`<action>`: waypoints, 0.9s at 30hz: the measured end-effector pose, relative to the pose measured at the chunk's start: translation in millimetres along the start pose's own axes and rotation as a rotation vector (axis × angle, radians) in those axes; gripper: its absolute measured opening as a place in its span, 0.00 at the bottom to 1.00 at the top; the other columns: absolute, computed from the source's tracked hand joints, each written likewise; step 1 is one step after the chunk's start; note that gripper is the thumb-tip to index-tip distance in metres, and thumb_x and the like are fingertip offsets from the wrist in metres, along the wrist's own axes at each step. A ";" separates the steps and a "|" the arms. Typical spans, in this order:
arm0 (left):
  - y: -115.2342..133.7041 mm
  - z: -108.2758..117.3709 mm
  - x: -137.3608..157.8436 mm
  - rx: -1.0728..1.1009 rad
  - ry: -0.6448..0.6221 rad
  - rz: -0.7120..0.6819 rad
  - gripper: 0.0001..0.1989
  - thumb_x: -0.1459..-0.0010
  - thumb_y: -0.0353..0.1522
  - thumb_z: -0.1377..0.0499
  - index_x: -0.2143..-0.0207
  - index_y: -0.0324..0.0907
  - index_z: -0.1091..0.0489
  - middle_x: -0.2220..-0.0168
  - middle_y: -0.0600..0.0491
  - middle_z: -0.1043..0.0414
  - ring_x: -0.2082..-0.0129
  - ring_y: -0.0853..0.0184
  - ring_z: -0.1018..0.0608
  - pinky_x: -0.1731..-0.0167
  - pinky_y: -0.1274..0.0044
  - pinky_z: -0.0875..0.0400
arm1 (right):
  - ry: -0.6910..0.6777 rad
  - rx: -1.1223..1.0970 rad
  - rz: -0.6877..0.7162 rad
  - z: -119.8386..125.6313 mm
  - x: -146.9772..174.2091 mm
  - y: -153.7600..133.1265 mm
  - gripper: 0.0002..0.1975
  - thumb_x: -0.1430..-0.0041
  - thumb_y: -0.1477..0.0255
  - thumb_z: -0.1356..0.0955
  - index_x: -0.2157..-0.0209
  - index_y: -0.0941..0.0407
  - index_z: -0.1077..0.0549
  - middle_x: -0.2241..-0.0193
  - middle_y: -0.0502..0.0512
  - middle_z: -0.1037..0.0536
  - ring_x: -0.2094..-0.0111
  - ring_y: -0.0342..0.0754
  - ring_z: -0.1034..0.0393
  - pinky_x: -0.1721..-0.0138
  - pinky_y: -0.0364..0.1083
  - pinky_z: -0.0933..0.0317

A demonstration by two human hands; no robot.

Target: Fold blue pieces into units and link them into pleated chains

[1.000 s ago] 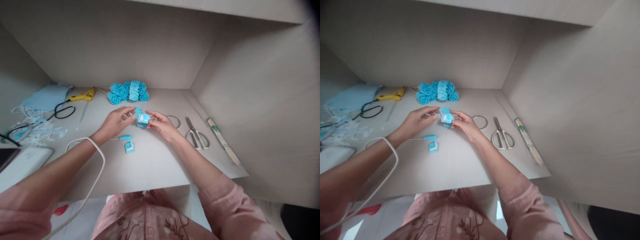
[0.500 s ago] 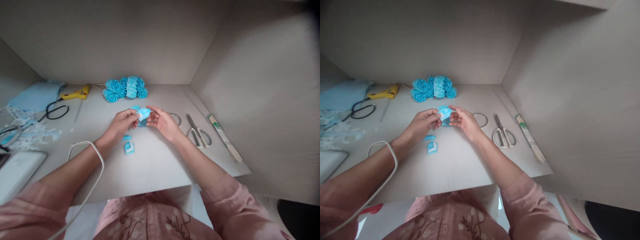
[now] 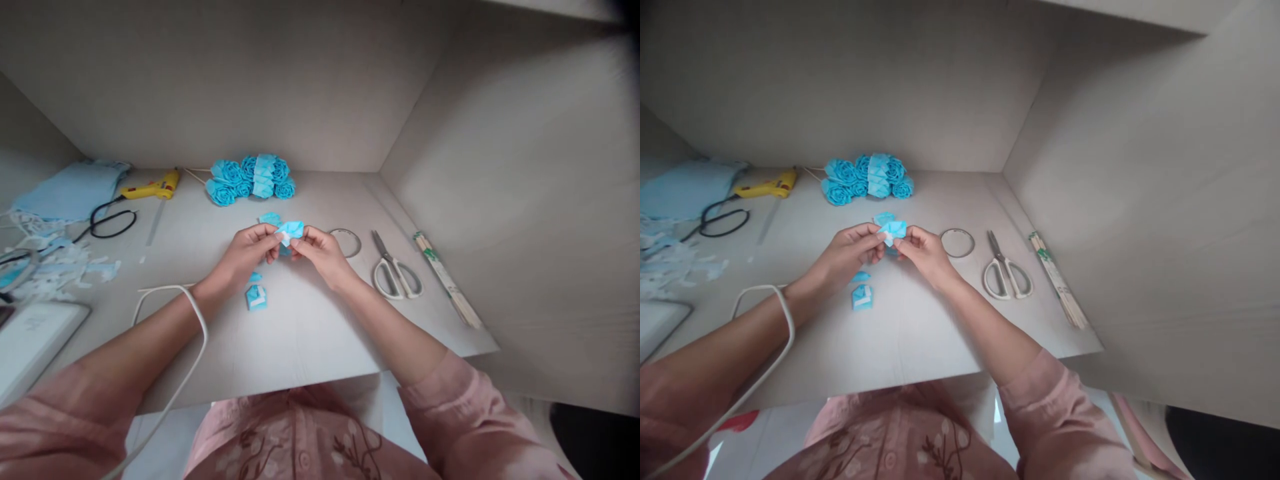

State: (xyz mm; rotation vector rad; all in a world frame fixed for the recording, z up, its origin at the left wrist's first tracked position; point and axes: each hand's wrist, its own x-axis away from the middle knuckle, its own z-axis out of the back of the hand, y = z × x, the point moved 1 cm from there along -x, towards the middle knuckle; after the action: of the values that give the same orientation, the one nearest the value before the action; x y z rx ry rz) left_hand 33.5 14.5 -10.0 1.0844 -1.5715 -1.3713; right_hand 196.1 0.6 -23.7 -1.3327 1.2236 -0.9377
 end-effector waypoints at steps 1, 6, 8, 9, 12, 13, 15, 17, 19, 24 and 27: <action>0.3 0.2 -0.3 0.038 -0.005 0.019 0.11 0.48 0.38 0.37 0.71 0.39 0.31 0.78 0.55 0.33 0.78 0.73 0.32 0.76 0.79 0.39 | 0.006 -0.006 0.000 0.4 -0.3 0.1 0.13 0.52 0.62 0.27 0.70 0.56 0.27 0.73 0.49 0.26 0.71 0.42 0.32 0.66 0.45 0.35; 10.1 1.2 4.2 -0.178 0.165 -0.226 0.09 0.44 0.37 0.43 0.70 0.41 0.30 0.76 0.55 0.34 0.76 0.70 0.31 0.74 0.77 0.37 | 0.051 0.014 0.010 0.9 -0.4 -0.7 0.10 0.51 0.64 0.28 0.73 0.56 0.29 0.75 0.48 0.27 0.73 0.42 0.34 0.67 0.44 0.36; 14.6 0.2 8.7 -0.519 0.235 -0.474 0.07 0.44 0.34 0.42 0.73 0.41 0.30 0.75 0.55 0.33 0.74 0.70 0.31 0.71 0.77 0.37 | 0.055 0.037 0.016 0.4 -0.1 -0.9 0.10 0.51 0.64 0.28 0.74 0.55 0.30 0.76 0.47 0.28 0.73 0.42 0.34 0.67 0.44 0.36; 15.6 -0.7 10.7 -0.675 0.245 -0.581 0.07 0.44 0.33 0.42 0.73 0.41 0.29 0.74 0.55 0.32 0.72 0.69 0.31 0.69 0.76 0.36 | 0.055 0.047 0.021 0.2 0.0 -0.9 0.10 0.51 0.64 0.28 0.75 0.55 0.31 0.77 0.47 0.29 0.73 0.42 0.35 0.67 0.44 0.36; 13.4 -2.0 13.0 -0.959 0.241 -0.735 0.06 0.42 0.31 0.42 0.70 0.41 0.27 0.72 0.53 0.30 0.69 0.67 0.29 0.67 0.75 0.36 | 0.055 0.067 0.033 -0.1 0.1 -0.3 0.12 0.51 0.64 0.29 0.76 0.55 0.32 0.77 0.46 0.30 0.73 0.41 0.35 0.67 0.44 0.37; 11.8 -1.9 12.6 -1.002 0.244 -0.737 0.05 0.42 0.31 0.42 0.68 0.41 0.26 0.72 0.53 0.30 0.69 0.67 0.28 0.67 0.75 0.35 | 0.054 0.071 0.036 0.0 0.0 0.0 0.12 0.51 0.63 0.29 0.76 0.55 0.32 0.77 0.46 0.30 0.73 0.41 0.35 0.67 0.44 0.38; 9.1 -1.7 11.3 -1.041 0.244 -0.715 0.05 0.42 0.31 0.42 0.66 0.42 0.26 0.72 0.53 0.30 0.69 0.66 0.28 0.67 0.75 0.35 | 0.047 0.076 0.044 0.3 -0.3 0.2 0.11 0.51 0.64 0.29 0.76 0.55 0.33 0.77 0.46 0.30 0.74 0.41 0.35 0.67 0.44 0.39; 7.8 -1.9 10.3 -1.046 0.232 -0.702 0.05 0.42 0.31 0.41 0.65 0.42 0.26 0.73 0.53 0.30 0.69 0.66 0.27 0.67 0.75 0.35 | 0.040 0.088 0.052 0.3 -0.5 0.1 0.11 0.50 0.65 0.29 0.76 0.55 0.33 0.78 0.45 0.32 0.74 0.41 0.36 0.68 0.44 0.40; 7.6 -2.3 10.1 -1.047 0.220 -0.703 0.04 0.42 0.31 0.41 0.66 0.42 0.26 0.74 0.54 0.30 0.69 0.66 0.27 0.67 0.75 0.35 | 0.038 0.115 0.057 0.1 -0.5 -0.3 0.11 0.50 0.65 0.30 0.77 0.55 0.35 0.79 0.44 0.34 0.75 0.41 0.38 0.69 0.43 0.41; 6.8 -1.9 9.8 -1.065 0.209 -0.706 0.05 0.42 0.30 0.42 0.68 0.41 0.26 0.75 0.54 0.31 0.70 0.66 0.28 0.67 0.74 0.36 | 0.042 0.235 0.080 -0.6 1.2 -2.0 0.13 0.50 0.66 0.31 0.78 0.55 0.38 0.79 0.44 0.37 0.75 0.40 0.41 0.71 0.42 0.46; 5.9 -1.2 9.1 -1.081 0.209 -0.685 0.06 0.42 0.31 0.42 0.68 0.41 0.25 0.75 0.54 0.30 0.71 0.66 0.28 0.67 0.74 0.36 | 0.035 0.280 0.090 -0.7 1.8 -2.0 0.14 0.50 0.65 0.31 0.78 0.55 0.40 0.79 0.44 0.38 0.75 0.40 0.43 0.71 0.42 0.47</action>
State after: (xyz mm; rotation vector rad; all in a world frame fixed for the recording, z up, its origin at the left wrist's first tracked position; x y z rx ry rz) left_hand 30.9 5.9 -3.9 0.9938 -0.1192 -2.0683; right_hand 196.1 -1.5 -21.9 -1.0359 1.1222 -1.0298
